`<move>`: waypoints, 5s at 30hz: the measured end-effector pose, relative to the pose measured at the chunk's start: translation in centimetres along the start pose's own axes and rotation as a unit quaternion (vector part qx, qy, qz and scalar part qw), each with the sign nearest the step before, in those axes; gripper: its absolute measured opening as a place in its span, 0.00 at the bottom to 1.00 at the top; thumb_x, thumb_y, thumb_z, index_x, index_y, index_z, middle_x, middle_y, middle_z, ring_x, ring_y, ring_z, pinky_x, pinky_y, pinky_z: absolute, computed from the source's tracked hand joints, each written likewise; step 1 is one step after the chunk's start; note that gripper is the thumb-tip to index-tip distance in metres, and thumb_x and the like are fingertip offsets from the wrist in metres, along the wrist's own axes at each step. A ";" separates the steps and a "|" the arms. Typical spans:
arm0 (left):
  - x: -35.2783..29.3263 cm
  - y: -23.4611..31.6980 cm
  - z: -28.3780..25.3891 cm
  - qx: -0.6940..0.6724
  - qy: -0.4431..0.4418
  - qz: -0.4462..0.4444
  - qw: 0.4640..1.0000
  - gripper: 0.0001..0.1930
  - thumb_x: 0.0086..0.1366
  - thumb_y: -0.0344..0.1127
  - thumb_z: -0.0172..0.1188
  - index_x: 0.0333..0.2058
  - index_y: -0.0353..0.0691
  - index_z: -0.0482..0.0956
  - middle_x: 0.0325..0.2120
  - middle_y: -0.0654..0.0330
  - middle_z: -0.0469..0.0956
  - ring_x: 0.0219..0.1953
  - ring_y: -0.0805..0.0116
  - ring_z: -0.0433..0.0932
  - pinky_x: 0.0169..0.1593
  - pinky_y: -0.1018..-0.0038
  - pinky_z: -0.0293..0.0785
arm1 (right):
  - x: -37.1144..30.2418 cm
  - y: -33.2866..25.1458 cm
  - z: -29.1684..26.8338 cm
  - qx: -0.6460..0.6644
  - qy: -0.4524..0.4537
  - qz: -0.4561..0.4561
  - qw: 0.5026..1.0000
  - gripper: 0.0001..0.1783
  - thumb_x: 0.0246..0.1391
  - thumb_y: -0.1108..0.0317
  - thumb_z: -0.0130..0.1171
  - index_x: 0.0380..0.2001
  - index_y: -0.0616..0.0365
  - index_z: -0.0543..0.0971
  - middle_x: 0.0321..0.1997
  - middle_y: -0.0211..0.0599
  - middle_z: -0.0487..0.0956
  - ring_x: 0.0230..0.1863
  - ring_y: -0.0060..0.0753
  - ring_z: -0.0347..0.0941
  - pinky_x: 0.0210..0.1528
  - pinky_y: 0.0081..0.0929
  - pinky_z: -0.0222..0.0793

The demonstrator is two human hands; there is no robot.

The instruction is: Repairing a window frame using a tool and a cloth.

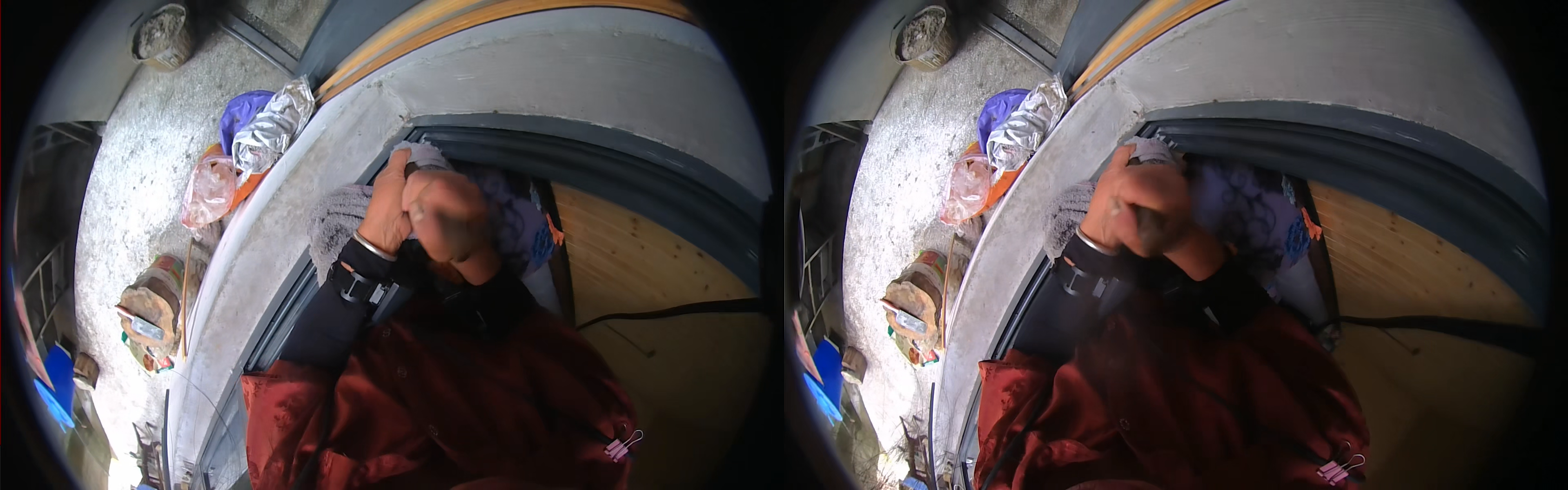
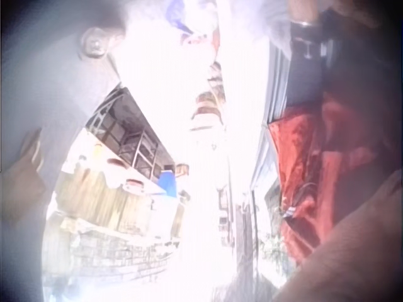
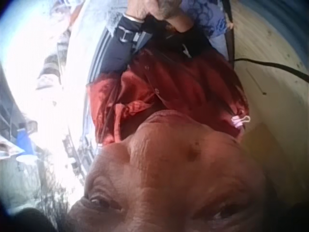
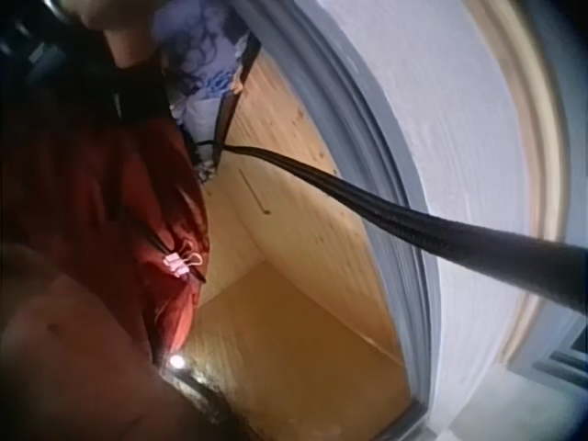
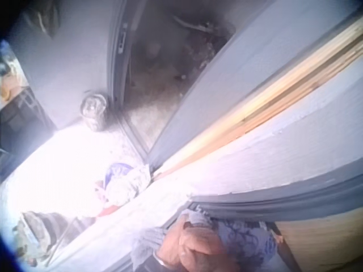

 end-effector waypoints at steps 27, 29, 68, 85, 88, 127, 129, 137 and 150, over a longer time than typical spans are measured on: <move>-3.8 2.5 -0.2 -0.057 0.222 -0.191 0.954 0.17 0.66 0.45 0.54 0.34 0.32 0.76 0.27 0.58 0.76 0.29 0.67 0.75 0.35 0.72 0.73 | -2.7 -0.4 0.0 0.163 0.128 0.146 0.967 0.08 0.58 0.74 0.42 0.24 0.56 0.59 0.15 0.32 0.60 0.18 0.25 0.54 0.29 0.34 0.62; -4.2 2.0 -0.3 -0.049 0.208 -0.187 0.959 0.17 0.66 0.45 0.53 0.33 0.33 0.76 0.26 0.59 0.76 0.28 0.68 0.74 0.34 0.73 0.72 | -4.0 -1.5 -0.1 0.164 0.092 0.155 0.970 0.07 0.56 0.76 0.42 0.25 0.57 0.60 0.18 0.34 0.63 0.21 0.27 0.56 0.36 0.36 0.64; 1.2 -1.6 2.0 0.106 0.111 -0.174 0.973 0.19 0.64 0.45 0.49 0.34 0.30 0.76 0.28 0.59 0.75 0.32 0.71 0.72 0.36 0.72 0.68 | -6.6 0.1 -3.5 0.060 0.074 0.112 0.989 0.02 0.56 0.80 0.46 0.30 0.65 0.67 0.30 0.44 0.75 0.31 0.30 0.68 0.40 0.27 0.68; 2.0 -1.5 2.7 0.137 0.156 -0.220 0.953 0.25 0.65 0.50 0.48 0.38 0.27 0.76 0.30 0.51 0.77 0.33 0.64 0.74 0.38 0.69 0.69 | -4.9 0.8 -5.4 0.138 0.194 0.203 0.950 0.08 0.57 0.78 0.46 0.24 0.59 0.65 0.22 0.34 0.69 0.26 0.24 0.62 0.43 0.34 0.68; 1.9 -2.2 3.0 0.099 0.160 -0.206 0.960 0.25 0.65 0.51 0.48 0.37 0.29 0.76 0.31 0.54 0.77 0.34 0.66 0.73 0.38 0.70 0.69 | -5.1 0.9 -5.6 0.176 0.182 0.124 0.959 0.07 0.57 0.79 0.47 0.25 0.61 0.65 0.24 0.36 0.71 0.26 0.25 0.62 0.41 0.30 0.67; -0.9 1.6 -2.0 0.202 -0.056 -0.261 0.942 0.37 0.65 0.60 0.51 0.48 0.21 0.68 0.38 0.45 0.77 0.41 0.60 0.74 0.46 0.74 0.70 | -8.2 2.1 5.4 -0.253 -0.181 -0.151 0.938 0.10 0.41 0.69 0.57 0.17 0.49 0.65 0.20 0.27 0.63 0.25 0.29 0.66 0.31 0.26 0.62; -0.3 1.4 -2.1 0.297 -0.100 -0.235 0.920 0.38 0.64 0.61 0.52 0.47 0.20 0.68 0.37 0.44 0.77 0.41 0.60 0.74 0.45 0.73 0.70 | -8.6 2.4 6.1 -0.263 -0.199 -0.140 0.934 0.08 0.40 0.68 0.56 0.19 0.49 0.66 0.22 0.28 0.65 0.28 0.29 0.67 0.34 0.28 0.63; 1.3 1.2 -1.7 0.605 -0.209 -0.125 0.758 0.32 0.65 0.59 0.49 0.32 0.25 0.71 0.22 0.38 0.73 0.28 0.45 0.74 0.36 0.61 0.69 | -9.2 2.4 7.6 -0.267 -0.173 -0.012 0.948 0.05 0.36 0.72 0.56 0.20 0.48 0.71 0.20 0.26 0.64 0.26 0.29 0.68 0.32 0.29 0.62; 1.4 2.9 -0.7 0.693 -0.124 -0.103 0.702 0.26 0.69 0.52 0.43 0.28 0.29 0.73 0.20 0.40 0.75 0.27 0.39 0.76 0.33 0.53 0.71 | -9.1 2.9 6.8 -0.218 -0.224 -0.026 0.949 0.04 0.43 0.69 0.54 0.26 0.51 0.73 0.20 0.25 0.67 0.24 0.23 0.71 0.26 0.22 0.65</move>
Point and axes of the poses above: each hand's wrist, its own x-axis towards the middle knuckle, its own z-axis out of the palm, y = z × x, the point moved 4 cm from there along x, towards the middle knuckle
